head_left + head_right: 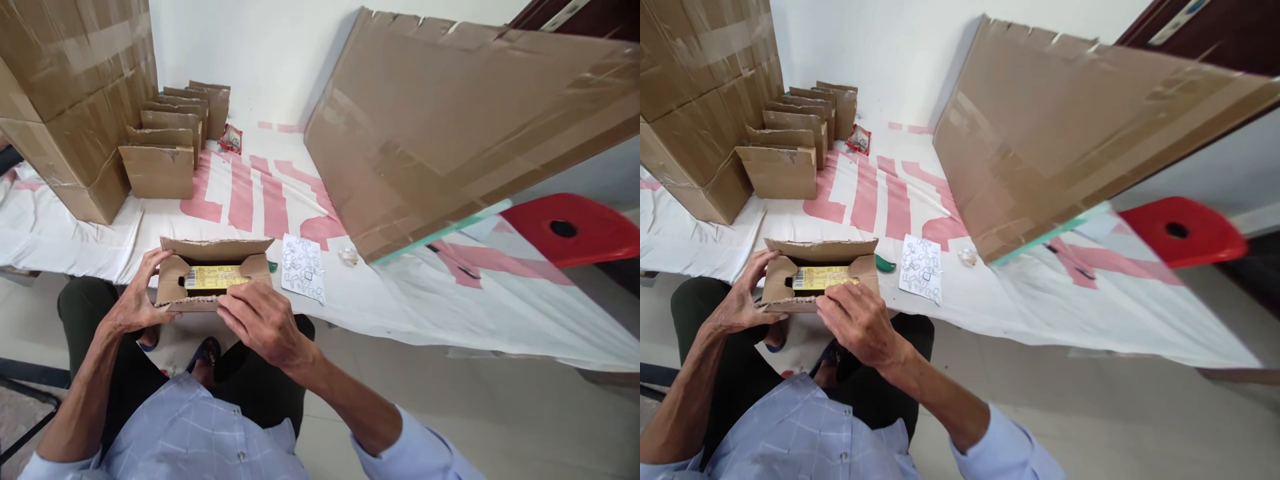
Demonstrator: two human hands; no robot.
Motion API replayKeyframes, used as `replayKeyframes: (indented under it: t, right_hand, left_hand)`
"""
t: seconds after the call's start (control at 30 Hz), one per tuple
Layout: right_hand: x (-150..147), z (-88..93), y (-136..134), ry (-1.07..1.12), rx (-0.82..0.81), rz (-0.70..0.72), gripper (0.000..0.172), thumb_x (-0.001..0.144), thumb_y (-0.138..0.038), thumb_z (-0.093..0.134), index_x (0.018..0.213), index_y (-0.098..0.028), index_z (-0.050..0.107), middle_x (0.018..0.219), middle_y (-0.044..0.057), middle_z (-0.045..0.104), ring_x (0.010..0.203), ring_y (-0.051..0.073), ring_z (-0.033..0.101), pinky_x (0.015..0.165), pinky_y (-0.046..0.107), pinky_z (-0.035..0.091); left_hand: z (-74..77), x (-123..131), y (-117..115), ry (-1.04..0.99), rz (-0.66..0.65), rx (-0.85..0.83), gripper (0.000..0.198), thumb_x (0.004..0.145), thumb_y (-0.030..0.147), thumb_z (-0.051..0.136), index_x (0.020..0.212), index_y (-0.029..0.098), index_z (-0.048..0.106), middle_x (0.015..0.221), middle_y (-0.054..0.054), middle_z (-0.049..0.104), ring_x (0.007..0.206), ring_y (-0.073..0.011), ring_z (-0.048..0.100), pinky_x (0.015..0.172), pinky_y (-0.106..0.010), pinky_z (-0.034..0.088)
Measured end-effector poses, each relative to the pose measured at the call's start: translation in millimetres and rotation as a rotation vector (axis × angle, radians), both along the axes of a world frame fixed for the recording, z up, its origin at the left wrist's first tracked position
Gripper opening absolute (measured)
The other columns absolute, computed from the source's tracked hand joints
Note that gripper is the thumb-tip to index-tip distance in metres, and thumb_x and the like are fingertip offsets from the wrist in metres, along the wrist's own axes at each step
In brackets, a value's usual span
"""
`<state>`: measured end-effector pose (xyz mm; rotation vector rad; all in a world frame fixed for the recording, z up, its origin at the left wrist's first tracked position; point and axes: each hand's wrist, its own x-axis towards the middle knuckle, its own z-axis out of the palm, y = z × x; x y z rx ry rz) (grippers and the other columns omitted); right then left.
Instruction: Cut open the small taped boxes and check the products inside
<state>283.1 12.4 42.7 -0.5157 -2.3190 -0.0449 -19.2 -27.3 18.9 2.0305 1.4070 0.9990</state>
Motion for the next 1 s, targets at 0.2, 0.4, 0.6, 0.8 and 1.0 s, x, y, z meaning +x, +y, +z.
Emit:
replayKeyframes:
  t: [0.2,0.4,0.6,0.8,1.0]
  right_hand:
    - [-5,9.1,4,-0.164,-0.151,-0.069,0.013,0.100,-0.021,0.080,0.105,-0.022,0.068,0.097,0.007,0.077,0.088,0.023,0.071,0.073,0.036,0.055]
    - [-11,4.3,3,-0.170,0.020,-0.082,0.024,0.105,-0.009,0.064,0.086,-0.022,0.068,0.086,0.005,0.074,0.081,0.020,0.065,0.071,0.035,0.048]
    - [-5,0.1,2,-0.163,0.006,-0.104,0.026,0.107,-0.008,0.057,0.093,-0.022,0.075,0.094,0.006,0.077,0.090,0.022,0.064,0.080,0.037,0.049]
    - [-7,-2.0,8,-0.234,0.052,-0.124,0.024,0.106,-0.009,0.061,0.091,-0.021,0.076,0.091,0.006,0.077,0.089,0.022,0.062,0.079,0.036,0.047]
    - [-1,-7.9,0,-0.160,-0.019,-0.101,0.026,0.106,-0.009,0.060,0.095,-0.023,0.079,0.094,0.006,0.078,0.093,0.022,0.063,0.081,0.036,0.045]
  left_hand:
    - [-1.7,3,5,0.030,-0.014,0.000,0.114,0.072,0.041,0.097,0.167,0.031,0.037,0.167,-0.019,0.039,0.159,-0.0446,0.041,0.123,-0.062,0.050]
    - [1.1,2,15,-0.018,0.011,0.000,0.113,0.071,0.063,0.096,0.164,0.028,0.043,0.165,-0.022,0.042,0.155,-0.0460,0.046,0.116,-0.060,0.056]
    - [3.3,5,22,-0.017,0.032,0.032,0.108,0.072,0.067,0.092,0.162,0.027,0.048,0.160,-0.020,0.047,0.150,-0.0436,0.052,0.112,-0.057,0.059]
    - [0.9,9,22,-0.027,0.028,0.062,0.104,0.075,0.068,0.089,0.160,0.024,0.048,0.161,-0.022,0.046,0.151,-0.0421,0.052,0.113,-0.056,0.058]
    - [-0.3,14,13,-0.033,0.054,0.056,0.104,0.069,0.069,0.092,0.155,0.026,0.054,0.160,-0.020,0.048,0.149,-0.0414,0.054,0.112,-0.055,0.058]
